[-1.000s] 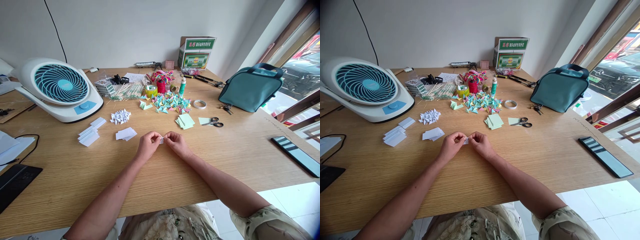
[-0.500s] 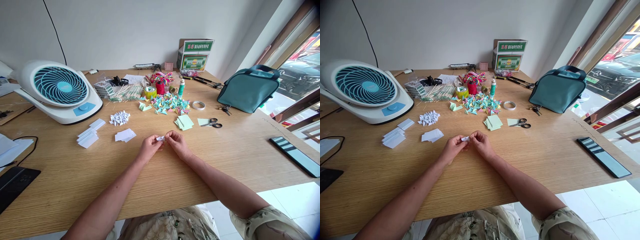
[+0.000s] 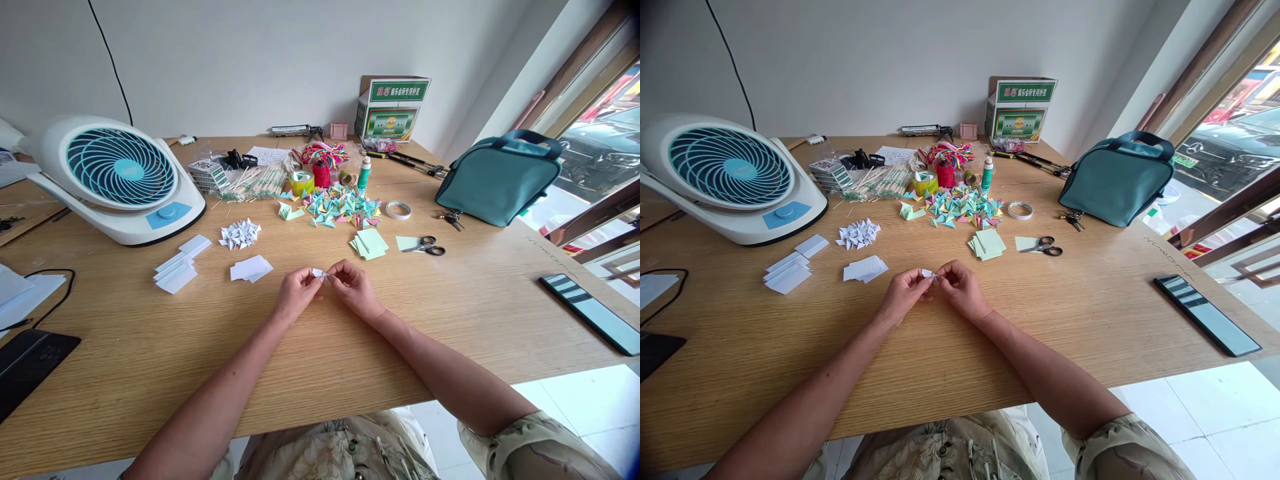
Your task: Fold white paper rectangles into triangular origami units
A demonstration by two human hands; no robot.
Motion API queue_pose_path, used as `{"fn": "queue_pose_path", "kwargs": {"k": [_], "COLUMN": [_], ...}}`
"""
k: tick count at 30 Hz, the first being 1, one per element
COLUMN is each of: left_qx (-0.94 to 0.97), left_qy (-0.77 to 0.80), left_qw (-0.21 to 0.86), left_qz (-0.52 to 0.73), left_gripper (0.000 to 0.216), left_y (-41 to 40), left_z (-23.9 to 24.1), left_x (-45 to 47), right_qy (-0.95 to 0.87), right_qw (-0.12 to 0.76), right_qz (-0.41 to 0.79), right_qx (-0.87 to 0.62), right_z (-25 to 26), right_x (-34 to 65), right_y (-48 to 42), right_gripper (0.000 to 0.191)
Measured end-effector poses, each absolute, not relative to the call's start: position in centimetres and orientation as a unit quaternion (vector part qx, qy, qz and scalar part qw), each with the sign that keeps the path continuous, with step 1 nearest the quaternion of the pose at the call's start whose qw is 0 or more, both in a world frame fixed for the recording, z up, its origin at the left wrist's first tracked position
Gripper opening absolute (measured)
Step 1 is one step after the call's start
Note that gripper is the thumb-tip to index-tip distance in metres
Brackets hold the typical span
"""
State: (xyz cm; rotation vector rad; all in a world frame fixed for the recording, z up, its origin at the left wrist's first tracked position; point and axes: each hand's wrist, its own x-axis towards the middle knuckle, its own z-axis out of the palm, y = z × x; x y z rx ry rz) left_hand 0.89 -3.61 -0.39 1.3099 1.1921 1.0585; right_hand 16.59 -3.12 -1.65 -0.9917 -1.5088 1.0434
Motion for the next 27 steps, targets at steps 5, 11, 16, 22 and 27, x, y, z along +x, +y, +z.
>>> {"fn": "queue_pose_path", "kwargs": {"k": [5, 11, 16, 22, 27], "left_qx": [0.513, 0.465, 0.431, 0.443, 0.457], "left_qy": [0.497, 0.487, 0.472, 0.454, 0.459], "left_qw": [0.541, 0.595, 0.644, 0.655, 0.639], "left_qz": [0.443, 0.439, 0.421, 0.412, 0.415], "left_gripper": [0.030, 0.024, 0.026, 0.034, 0.033], "left_y": [-3.8, -4.0, -4.0, -3.9, -3.9], "left_z": [0.2, 1.2, 1.5, 1.4, 1.4], "left_x": [1.1, 1.0, 0.5, 0.3, 0.4], "right_qy": [-0.675, -0.743, -0.791, -0.806, -0.749], "right_qw": [0.494, 0.474, 0.448, 0.436, 0.465], "right_qz": [0.358, 0.287, 0.249, 0.235, 0.302], "right_qx": [-0.414, -0.374, -0.336, -0.323, -0.364], "right_z": [-1.2, -0.9, -0.5, -0.1, -0.5], "right_x": [16.8, 17.3, 17.9, 18.1, 17.7], "right_y": [-3.5, -3.7, -3.7, -3.7, -3.7], "right_gripper": [0.007, 0.011, 0.018, 0.020, 0.012]}}
